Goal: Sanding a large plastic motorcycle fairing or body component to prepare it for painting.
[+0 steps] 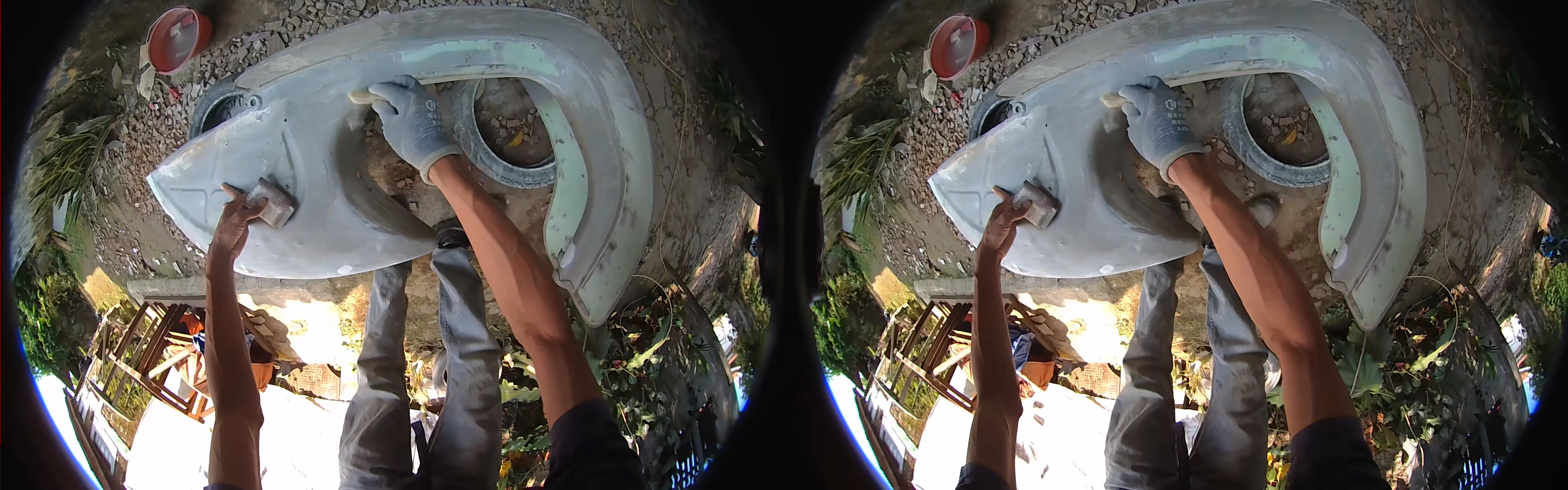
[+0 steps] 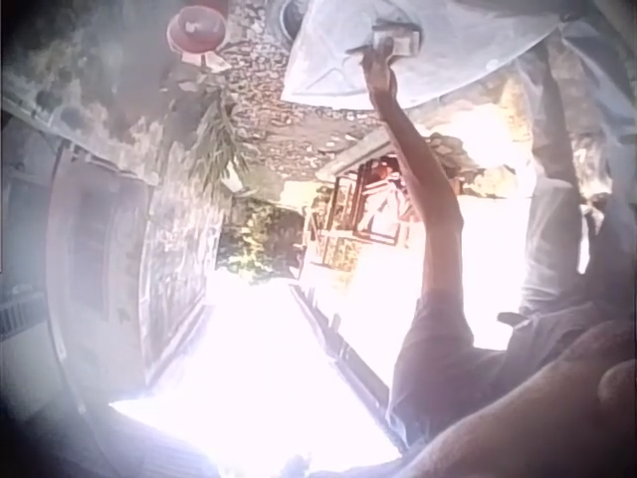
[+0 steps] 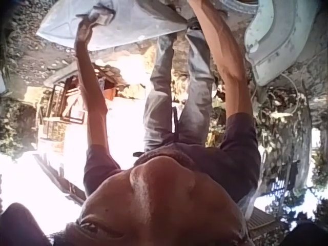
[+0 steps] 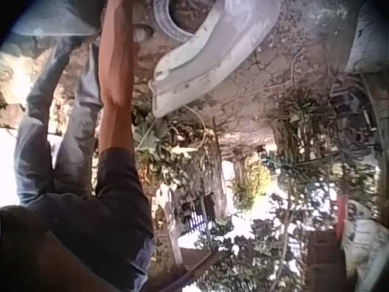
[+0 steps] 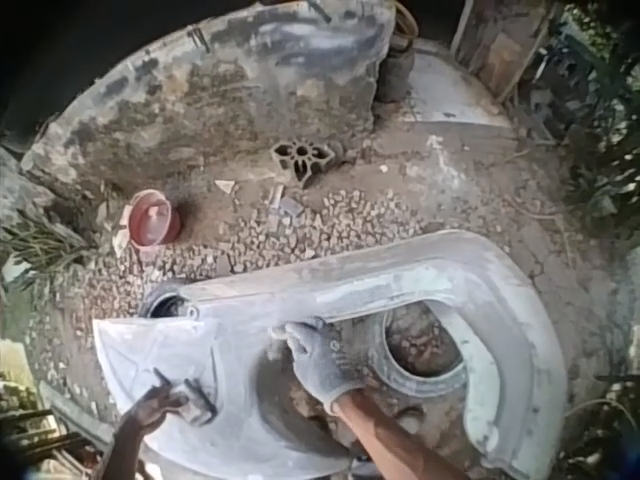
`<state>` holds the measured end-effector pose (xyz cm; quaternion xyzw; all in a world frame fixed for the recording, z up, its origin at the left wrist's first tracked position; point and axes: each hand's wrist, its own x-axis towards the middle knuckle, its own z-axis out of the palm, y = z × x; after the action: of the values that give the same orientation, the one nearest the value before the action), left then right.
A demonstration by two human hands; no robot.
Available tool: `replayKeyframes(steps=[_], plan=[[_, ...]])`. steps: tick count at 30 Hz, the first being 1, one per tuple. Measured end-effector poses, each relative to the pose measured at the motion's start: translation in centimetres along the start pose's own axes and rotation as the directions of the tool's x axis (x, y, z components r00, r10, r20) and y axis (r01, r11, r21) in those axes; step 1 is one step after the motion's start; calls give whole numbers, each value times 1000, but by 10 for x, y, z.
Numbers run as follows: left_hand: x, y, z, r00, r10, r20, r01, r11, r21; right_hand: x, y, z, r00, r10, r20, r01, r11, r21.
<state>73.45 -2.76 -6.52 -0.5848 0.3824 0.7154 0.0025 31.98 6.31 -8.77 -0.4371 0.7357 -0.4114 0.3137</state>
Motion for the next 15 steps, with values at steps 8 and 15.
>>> replayKeyframes(steps=[8,15], plan=[[0,4,9,999,6,38,-5,1000,-19,34,10,-6,924,298,-240,-302,953,21],[3,2,10,1000,17,20,-16,999,-37,19,51,-75,699,-7,-715,-145,978,-152]])
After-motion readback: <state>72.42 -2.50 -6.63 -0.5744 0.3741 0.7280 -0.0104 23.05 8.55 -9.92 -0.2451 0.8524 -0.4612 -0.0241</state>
